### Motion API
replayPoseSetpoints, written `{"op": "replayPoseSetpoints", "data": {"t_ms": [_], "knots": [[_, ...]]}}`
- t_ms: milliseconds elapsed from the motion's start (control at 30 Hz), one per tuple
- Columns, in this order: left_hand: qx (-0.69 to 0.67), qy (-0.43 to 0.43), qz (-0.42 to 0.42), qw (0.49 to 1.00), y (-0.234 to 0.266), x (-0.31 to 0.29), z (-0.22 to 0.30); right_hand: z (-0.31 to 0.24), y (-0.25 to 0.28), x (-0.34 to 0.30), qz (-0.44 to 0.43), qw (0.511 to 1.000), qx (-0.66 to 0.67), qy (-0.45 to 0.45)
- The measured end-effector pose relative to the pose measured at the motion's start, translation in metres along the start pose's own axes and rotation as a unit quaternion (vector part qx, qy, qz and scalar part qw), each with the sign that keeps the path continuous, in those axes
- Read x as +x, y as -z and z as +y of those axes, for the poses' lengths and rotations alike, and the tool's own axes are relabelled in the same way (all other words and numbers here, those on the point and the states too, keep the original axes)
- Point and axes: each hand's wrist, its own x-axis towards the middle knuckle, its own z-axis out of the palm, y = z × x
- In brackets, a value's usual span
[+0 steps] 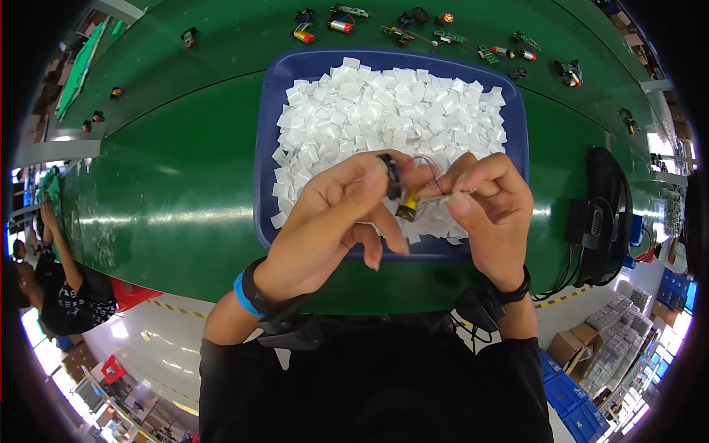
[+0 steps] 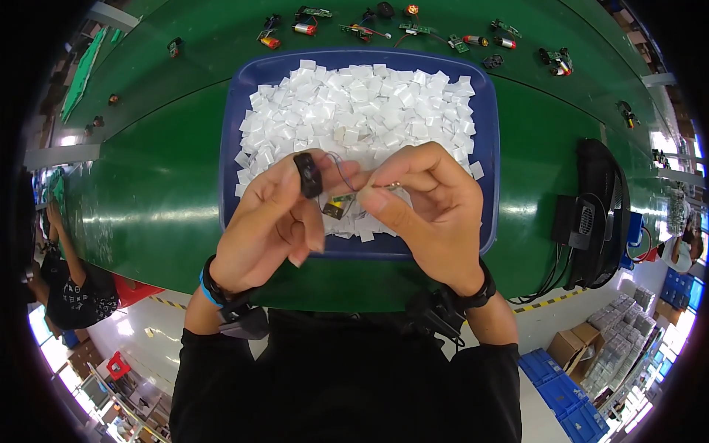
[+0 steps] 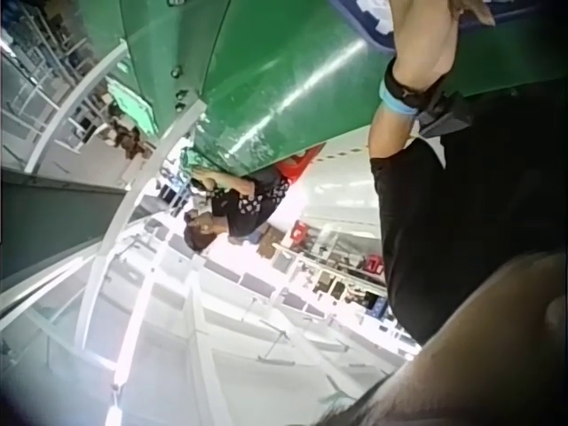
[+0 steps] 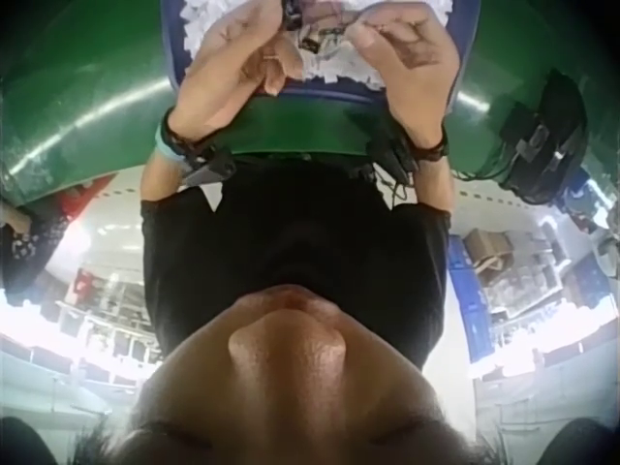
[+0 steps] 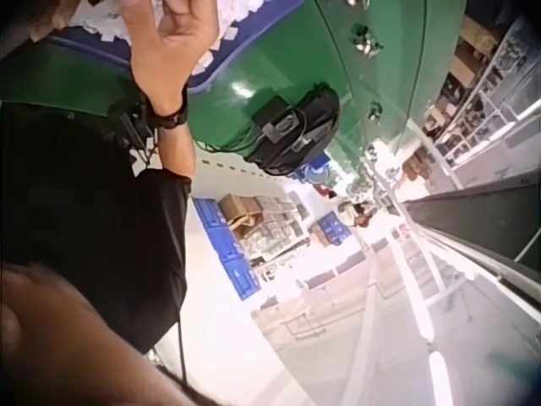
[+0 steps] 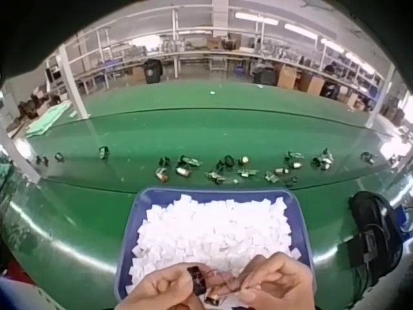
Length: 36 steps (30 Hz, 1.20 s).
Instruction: The person assembles electronic components by picking up a circuit board, a battery, and a plastic housing, fitting them together by hand, and placing the completed units onto the green workbench.
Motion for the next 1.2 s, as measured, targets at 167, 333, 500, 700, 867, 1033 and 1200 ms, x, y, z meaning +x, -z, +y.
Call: {"op": "replayPoseSetpoints", "data": {"t_ms": [167, 333, 500, 700, 867, 1033, 1200], "knots": [[0.137, -0.044, -0.009, 0.99, -0.0027, -0.0037, -0.0026, -0.0003, -0.0022, -0.0017, 0.02, 1.0, 0.013, 0.004], [0.148, -0.068, -0.009, 0.987, -0.0064, -0.0019, -0.0067, -0.0019, -0.0035, -0.0063, 0.064, 0.998, -0.016, -0.01], [0.101, -0.03, -0.016, 0.994, -0.0034, -0.0016, -0.0005, -0.0008, -0.0006, -0.0052, 0.058, 0.998, 0.005, 0.019], [0.113, -0.037, -0.011, 0.993, -0.002, -0.001, -0.0017, -0.0006, -0.0017, -0.006, 0.051, 0.997, -0.044, 0.039], [0.12, -0.04, -0.011, 0.992, -0.002, 0.0, -0.0037, -0.0013, -0.0037, -0.0049, 0.056, 0.997, -0.041, 0.024], [0.115, -0.03, -0.011, 0.993, -0.0023, -0.0005, -0.0017, 0.0015, -0.0026, -0.0064, 0.061, 0.998, -0.027, 0.019], [0.124, -0.041, -0.01, 0.991, -0.0014, 0.0003, -0.0025, 0.0011, -0.0041, -0.007, 0.066, 0.996, -0.05, 0.022]]}}
